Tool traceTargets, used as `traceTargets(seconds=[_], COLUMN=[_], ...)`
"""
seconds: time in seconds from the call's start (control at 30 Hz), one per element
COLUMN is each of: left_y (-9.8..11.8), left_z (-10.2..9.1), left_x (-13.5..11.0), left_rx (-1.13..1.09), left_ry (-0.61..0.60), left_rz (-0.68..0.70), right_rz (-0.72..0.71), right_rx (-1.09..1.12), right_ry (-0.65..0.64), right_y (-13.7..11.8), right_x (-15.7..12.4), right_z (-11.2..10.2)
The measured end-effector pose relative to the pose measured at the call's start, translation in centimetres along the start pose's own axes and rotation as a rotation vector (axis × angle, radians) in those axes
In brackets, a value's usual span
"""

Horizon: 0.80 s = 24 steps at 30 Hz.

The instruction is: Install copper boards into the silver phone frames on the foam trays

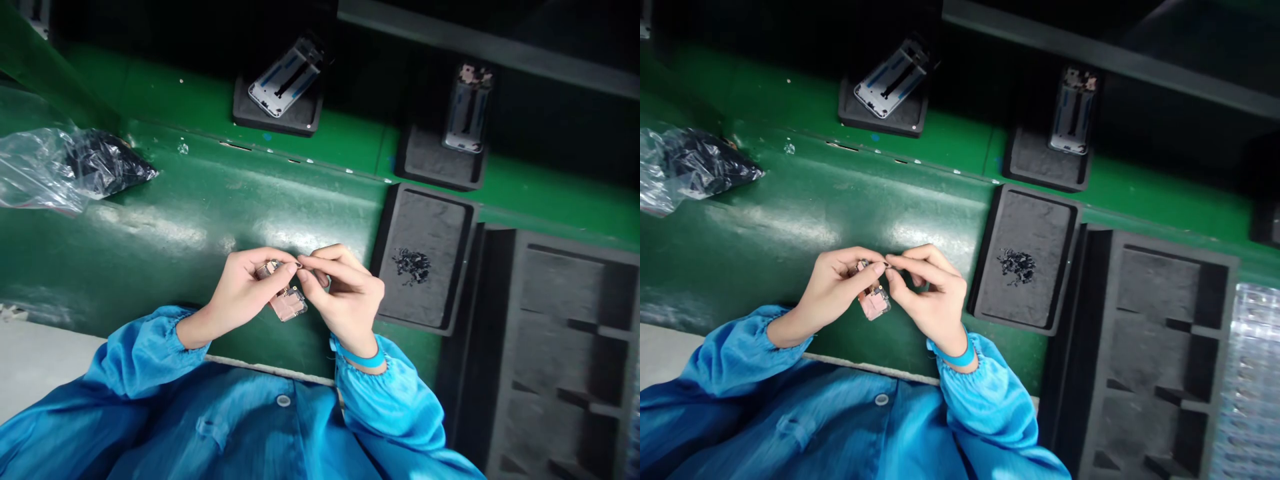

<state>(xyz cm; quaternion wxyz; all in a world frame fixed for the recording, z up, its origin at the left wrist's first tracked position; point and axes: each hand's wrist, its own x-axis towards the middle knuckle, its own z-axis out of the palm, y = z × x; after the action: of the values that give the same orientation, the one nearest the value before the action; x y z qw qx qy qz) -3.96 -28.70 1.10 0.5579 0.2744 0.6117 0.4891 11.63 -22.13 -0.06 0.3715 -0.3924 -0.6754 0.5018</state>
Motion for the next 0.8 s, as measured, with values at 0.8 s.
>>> traceTargets(seconds=[0.8], left_y=[-0.22], left_z=[0.09], left_x=[-0.04], left_rx=[0.141], left_ry=[-0.02], left_rz=[0.106], right_rz=[-0.007], right_rx=[-0.074], right_ry=[-0.02], right_y=[0.33], right_x=[0.07], right_z=[-0.04])
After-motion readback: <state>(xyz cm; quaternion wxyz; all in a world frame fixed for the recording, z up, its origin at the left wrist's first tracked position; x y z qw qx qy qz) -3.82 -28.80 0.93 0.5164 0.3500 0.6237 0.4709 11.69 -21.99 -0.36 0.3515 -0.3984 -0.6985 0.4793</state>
